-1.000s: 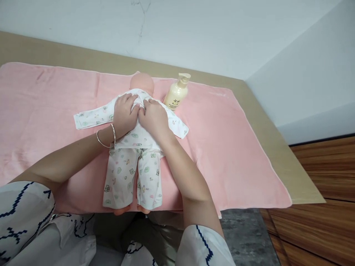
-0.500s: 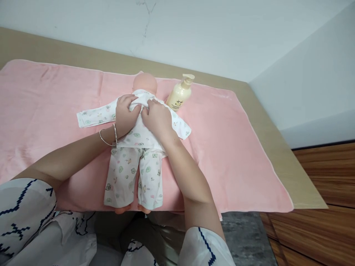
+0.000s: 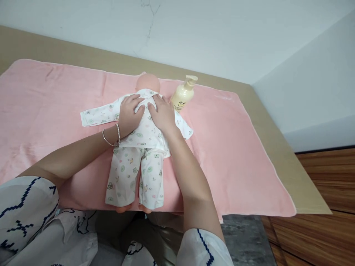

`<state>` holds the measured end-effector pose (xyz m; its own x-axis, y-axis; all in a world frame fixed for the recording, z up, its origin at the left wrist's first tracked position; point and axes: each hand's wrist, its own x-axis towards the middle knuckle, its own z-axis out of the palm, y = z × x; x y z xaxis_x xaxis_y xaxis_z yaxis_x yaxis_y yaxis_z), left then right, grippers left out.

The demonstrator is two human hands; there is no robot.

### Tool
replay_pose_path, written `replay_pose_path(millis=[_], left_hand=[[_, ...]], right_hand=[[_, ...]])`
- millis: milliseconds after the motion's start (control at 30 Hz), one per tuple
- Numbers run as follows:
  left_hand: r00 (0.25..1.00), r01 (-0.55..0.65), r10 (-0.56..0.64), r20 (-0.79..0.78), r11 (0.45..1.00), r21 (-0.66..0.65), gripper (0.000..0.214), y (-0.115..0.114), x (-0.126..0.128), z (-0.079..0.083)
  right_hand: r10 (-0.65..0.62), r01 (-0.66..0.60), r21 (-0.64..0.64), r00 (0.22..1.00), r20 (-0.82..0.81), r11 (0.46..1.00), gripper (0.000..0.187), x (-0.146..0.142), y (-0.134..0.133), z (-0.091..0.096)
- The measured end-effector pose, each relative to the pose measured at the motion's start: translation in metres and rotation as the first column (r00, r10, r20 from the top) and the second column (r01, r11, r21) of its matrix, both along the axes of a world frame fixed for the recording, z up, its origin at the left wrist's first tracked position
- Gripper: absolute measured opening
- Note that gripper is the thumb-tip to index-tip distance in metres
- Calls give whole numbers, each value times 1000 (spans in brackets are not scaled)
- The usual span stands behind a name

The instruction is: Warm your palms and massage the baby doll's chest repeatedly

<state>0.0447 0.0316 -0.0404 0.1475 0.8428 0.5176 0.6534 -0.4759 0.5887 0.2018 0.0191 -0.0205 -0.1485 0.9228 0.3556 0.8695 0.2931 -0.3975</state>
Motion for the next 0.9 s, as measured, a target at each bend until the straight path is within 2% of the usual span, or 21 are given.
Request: replay_pose_path(millis=[167, 267, 367, 533, 667, 900], left_hand=[[998, -40, 35, -52, 995, -90, 45, 1, 0, 3], [997, -23, 14, -74, 992, -121, 49, 3, -1, 3], [998, -9, 1, -69, 993, -119, 47, 4, -2, 3], [998, -1, -9, -67, 991, -137, 44, 3, 0, 3], [998, 6, -13, -56, 991, -131, 45, 4, 0, 1], [999, 24, -25, -25, 999, -35, 42, 5, 0, -6]], right_hand=[[-131, 131, -2, 988, 81, 991, 41, -32, -26, 13], [-160, 158, 38, 983, 90, 987, 41, -44, -33, 14], [-112, 110, 38, 993, 35, 993, 42, -37, -25, 7], [-24, 24, 5, 999, -42, 1000, 47, -7, -3, -9], [-5, 7, 28, 999, -54, 1000, 51, -1, 2, -18], [18, -18, 7, 999, -31, 1000, 55, 2, 3, -15]])
